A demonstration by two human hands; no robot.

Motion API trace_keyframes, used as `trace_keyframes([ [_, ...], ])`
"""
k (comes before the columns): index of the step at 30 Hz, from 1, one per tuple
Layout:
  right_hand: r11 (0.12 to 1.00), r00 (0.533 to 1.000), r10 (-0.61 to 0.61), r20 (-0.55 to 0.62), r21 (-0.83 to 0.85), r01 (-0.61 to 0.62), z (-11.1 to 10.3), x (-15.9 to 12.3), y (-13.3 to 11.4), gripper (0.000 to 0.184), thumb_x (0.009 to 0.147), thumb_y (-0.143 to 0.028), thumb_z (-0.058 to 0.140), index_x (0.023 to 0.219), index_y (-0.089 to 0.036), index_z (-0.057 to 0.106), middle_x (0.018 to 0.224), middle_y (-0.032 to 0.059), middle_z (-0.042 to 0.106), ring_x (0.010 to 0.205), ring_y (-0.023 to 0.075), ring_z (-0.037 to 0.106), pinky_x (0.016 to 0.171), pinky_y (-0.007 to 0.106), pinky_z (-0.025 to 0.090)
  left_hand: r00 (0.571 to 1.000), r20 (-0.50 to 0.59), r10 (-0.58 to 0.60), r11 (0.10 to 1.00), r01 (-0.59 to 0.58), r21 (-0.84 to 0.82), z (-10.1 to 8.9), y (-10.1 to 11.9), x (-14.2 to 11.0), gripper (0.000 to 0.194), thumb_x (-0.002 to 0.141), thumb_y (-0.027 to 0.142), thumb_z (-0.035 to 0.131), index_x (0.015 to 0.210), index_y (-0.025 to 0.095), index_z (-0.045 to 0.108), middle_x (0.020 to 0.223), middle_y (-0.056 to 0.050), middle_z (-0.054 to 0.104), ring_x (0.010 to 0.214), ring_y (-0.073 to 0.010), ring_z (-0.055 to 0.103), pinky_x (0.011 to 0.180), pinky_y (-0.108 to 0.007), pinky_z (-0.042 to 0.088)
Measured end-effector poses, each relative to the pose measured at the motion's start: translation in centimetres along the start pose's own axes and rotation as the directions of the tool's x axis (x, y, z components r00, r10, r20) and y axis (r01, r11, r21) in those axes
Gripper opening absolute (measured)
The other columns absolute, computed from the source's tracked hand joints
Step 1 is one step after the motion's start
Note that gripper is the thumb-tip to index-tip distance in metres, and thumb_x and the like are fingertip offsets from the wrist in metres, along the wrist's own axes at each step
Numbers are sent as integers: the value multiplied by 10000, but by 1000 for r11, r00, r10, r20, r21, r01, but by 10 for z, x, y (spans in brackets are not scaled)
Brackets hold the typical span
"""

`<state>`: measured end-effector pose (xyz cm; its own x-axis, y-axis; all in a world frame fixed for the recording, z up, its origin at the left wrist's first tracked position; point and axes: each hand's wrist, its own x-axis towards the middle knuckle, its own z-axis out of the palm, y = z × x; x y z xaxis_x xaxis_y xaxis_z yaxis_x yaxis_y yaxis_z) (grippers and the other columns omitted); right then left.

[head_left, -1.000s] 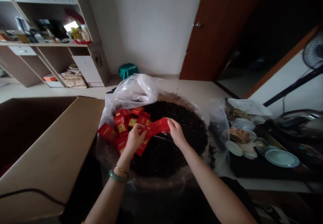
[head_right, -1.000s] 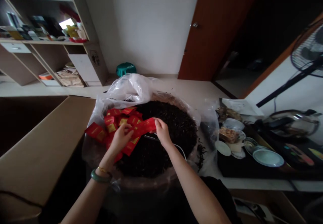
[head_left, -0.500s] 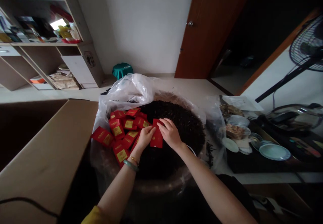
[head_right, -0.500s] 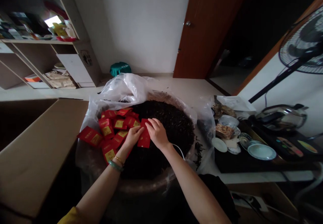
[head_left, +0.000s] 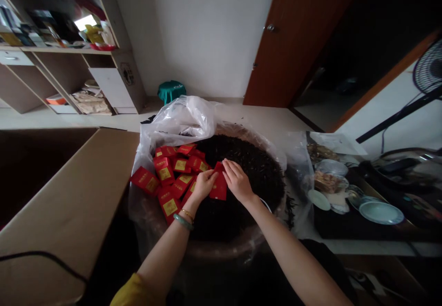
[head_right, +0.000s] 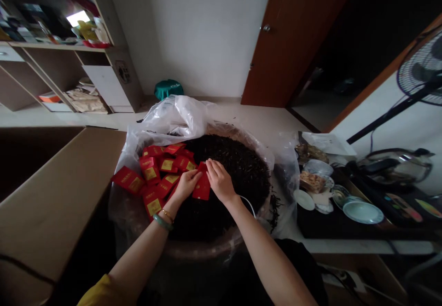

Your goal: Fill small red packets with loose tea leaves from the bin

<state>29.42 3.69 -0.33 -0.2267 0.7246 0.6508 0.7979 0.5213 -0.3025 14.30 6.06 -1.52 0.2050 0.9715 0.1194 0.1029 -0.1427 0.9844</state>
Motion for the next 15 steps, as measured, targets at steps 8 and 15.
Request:
trace_keyframes([
  [8, 992, 1000, 16, 3, -125, -16, -11, 4, -8, 243, 912, -288, 500, 739, -200, 646, 784, 89, 605, 814, 222, 548, 746, 361, 492, 997, 33, 76, 986, -80, 147, 1, 1, -5, 225, 793, 335, 548, 737, 169, 689, 559, 8, 615, 493, -125, 516, 490, -218, 379],
  [15, 944, 952, 298, 76, 125, -305, -25, 12, 4, 209, 838, -323, 589, 662, -212, 587, 667, 37, 624, 696, 188, 584, 715, 311, 486, 993, -115, 20, 1000, -20, 1, -11, -5, 4, 222, 692, 321, 707, 852, 169, 726, 807, -62, 734, 713, -180, 661, 683, -272, 493],
])
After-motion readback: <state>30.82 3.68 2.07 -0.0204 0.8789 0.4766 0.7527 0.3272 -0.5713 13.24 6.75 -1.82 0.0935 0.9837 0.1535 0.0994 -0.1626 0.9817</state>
